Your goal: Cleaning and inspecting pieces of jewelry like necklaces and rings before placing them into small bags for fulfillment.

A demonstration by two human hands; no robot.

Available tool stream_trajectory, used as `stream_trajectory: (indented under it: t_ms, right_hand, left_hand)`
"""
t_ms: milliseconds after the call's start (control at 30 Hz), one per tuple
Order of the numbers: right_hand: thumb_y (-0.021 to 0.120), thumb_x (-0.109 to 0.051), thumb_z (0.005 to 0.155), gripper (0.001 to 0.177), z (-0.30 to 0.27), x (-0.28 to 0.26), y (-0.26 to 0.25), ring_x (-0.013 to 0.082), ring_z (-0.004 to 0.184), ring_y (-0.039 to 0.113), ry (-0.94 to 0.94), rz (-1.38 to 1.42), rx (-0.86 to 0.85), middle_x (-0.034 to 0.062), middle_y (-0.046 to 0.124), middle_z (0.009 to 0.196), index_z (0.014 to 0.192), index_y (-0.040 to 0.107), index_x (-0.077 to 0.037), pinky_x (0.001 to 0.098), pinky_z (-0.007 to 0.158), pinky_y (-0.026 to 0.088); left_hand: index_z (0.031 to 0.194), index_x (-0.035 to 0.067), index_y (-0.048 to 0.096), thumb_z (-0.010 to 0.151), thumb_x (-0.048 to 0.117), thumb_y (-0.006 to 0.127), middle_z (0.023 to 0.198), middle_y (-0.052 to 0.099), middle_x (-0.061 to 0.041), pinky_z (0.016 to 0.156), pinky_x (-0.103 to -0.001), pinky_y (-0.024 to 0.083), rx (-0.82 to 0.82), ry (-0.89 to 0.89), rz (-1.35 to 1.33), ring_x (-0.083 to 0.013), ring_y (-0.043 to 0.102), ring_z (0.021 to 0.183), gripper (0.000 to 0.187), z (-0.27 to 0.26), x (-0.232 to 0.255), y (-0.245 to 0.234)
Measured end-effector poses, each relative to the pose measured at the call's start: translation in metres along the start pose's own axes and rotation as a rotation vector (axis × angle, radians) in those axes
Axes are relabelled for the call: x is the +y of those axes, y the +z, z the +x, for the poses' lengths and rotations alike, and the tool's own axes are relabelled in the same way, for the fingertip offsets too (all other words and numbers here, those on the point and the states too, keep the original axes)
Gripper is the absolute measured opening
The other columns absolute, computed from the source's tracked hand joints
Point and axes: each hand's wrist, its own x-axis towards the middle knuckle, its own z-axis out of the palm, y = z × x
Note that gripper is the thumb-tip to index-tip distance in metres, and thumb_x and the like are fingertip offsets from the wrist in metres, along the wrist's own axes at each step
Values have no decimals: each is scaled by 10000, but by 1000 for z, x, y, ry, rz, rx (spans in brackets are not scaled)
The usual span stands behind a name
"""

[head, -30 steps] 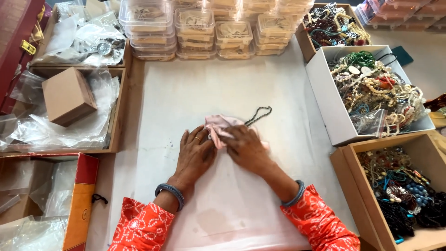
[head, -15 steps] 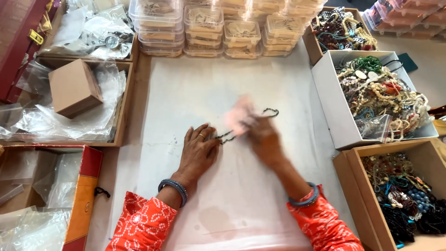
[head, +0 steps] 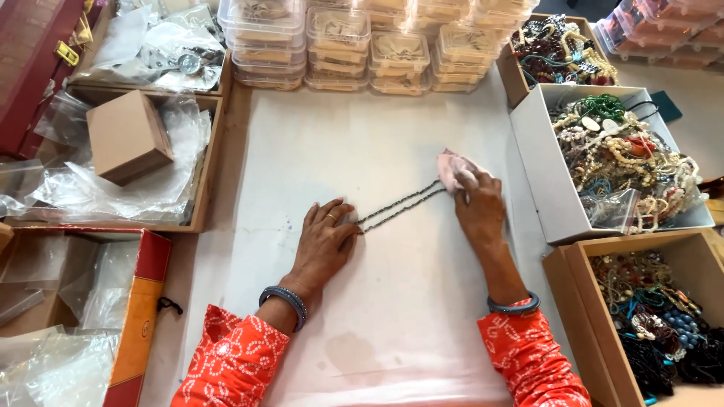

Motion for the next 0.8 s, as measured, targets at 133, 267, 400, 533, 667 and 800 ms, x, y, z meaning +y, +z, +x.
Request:
stream_trajectory:
  t_ms: [133, 267, 400, 533, 667, 800]
  right_hand:
    - [637, -96, 921, 403, -25, -61, -3, 329, 1260, 574, -142, 233, -29, 108, 620, 1360, 1318, 684, -149, 441, 965, 543]
    - [665, -155, 887, 387, -35, -115, -19, 299, 1306, 529, -554, 234, -299, 58, 604, 1397, 1272, 699, -159, 490, 986, 442]
    - [675, -202, 882, 405, -24, -85, -14, 301, 1312, 512, -441, 196, -212, 71, 602, 1398, 1284, 694, -159, 493, 984, 414]
    - [681, -197, 930, 350, -5, -22, 1, 329, 1250, 548, -265, 67, -102, 87, 627, 1359, 1277, 701, -160, 478, 954, 471]
    - [663, -147, 943, 326, -5, -17, -3, 345, 1217, 569, -102, 66, -44, 122, 642, 1317, 1263, 721, -129, 469, 953, 508]
    - [654, -127, 921, 286, -30, -70, -10, 250, 1325, 601, -519, 315, -48, 18, 683, 1360, 1200, 714, -146, 453, 1123, 475]
  left_hand:
    - [926, 165, 798, 862, 142, 719, 1364, 632, -51, 1210, -557, 247, -20, -19, -2, -250, 445, 1422, 104, 2, 3, -3]
    - [938, 147, 793, 848, 157, 723, 1367, 622, -80, 1201, -564, 251, -22, -1, 20, -265, 445, 1420, 115, 2, 0, -2]
    - [948, 149, 798, 867, 182, 726, 1348, 632, -64, 1190, -587, 241, -18, -13, -1, -270, 434, 1419, 114, 2, 2, -7]
    - [923, 159, 805, 870, 173, 720, 1356, 635, -52, 1201, -594, 228, -22, -28, 8, -258, 431, 1423, 101, 2, 3, -7]
    - [906, 165, 810, 866, 159, 716, 1363, 635, -56, 1201, -593, 218, -12, -7, -1, -262, 428, 1423, 102, 1, 0, -2]
    - [916, 156, 796, 876, 156, 715, 1363, 640, -62, 1211, -582, 227, -2, -1, -23, -260, 438, 1426, 91, 2, 0, -2]
